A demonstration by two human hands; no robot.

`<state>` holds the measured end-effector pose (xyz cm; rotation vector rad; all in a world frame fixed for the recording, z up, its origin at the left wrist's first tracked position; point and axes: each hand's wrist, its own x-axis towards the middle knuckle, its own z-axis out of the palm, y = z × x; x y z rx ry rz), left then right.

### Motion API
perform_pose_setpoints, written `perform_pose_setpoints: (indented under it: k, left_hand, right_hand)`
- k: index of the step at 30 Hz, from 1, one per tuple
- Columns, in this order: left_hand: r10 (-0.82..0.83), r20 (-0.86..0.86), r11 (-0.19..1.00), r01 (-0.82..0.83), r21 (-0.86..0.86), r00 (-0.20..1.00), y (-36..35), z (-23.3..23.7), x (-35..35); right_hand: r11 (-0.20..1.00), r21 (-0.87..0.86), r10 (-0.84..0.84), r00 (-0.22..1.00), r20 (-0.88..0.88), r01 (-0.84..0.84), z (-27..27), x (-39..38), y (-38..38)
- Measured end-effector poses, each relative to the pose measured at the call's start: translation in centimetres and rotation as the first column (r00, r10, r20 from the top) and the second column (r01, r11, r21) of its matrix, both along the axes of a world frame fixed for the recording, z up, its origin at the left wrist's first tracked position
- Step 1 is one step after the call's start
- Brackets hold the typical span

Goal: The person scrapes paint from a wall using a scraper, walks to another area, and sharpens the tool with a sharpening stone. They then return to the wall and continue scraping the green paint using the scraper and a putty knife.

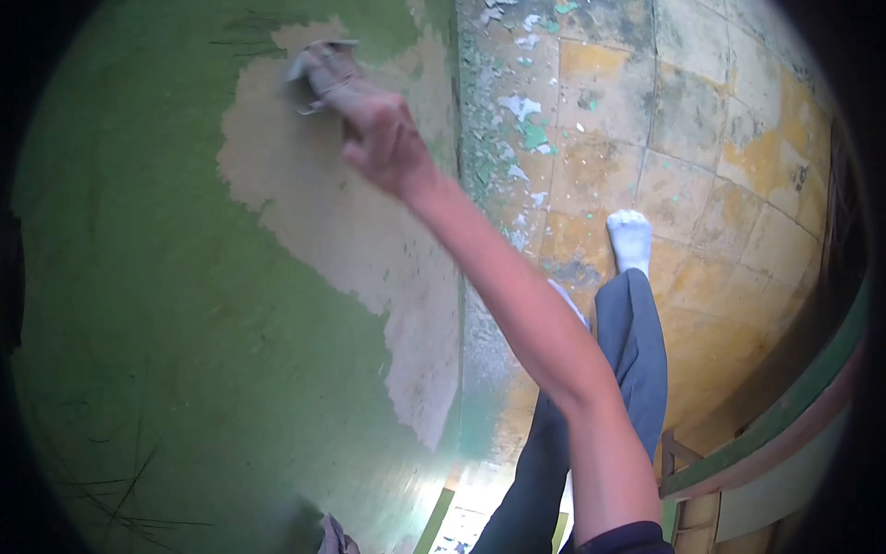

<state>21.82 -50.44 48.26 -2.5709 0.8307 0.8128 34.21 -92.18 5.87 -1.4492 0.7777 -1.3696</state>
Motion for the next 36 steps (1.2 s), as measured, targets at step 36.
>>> perform_pose_setpoints:
  k: [36]
  left_hand:
    - [-0.007,0.007,0.998,0.007,-0.058,1.000,-1.5,-0.1,0.4]
  right_hand:
    - [0.971,0.182,0.180,0.976,-0.118,-0.157,5.8,-4.1,10.3]
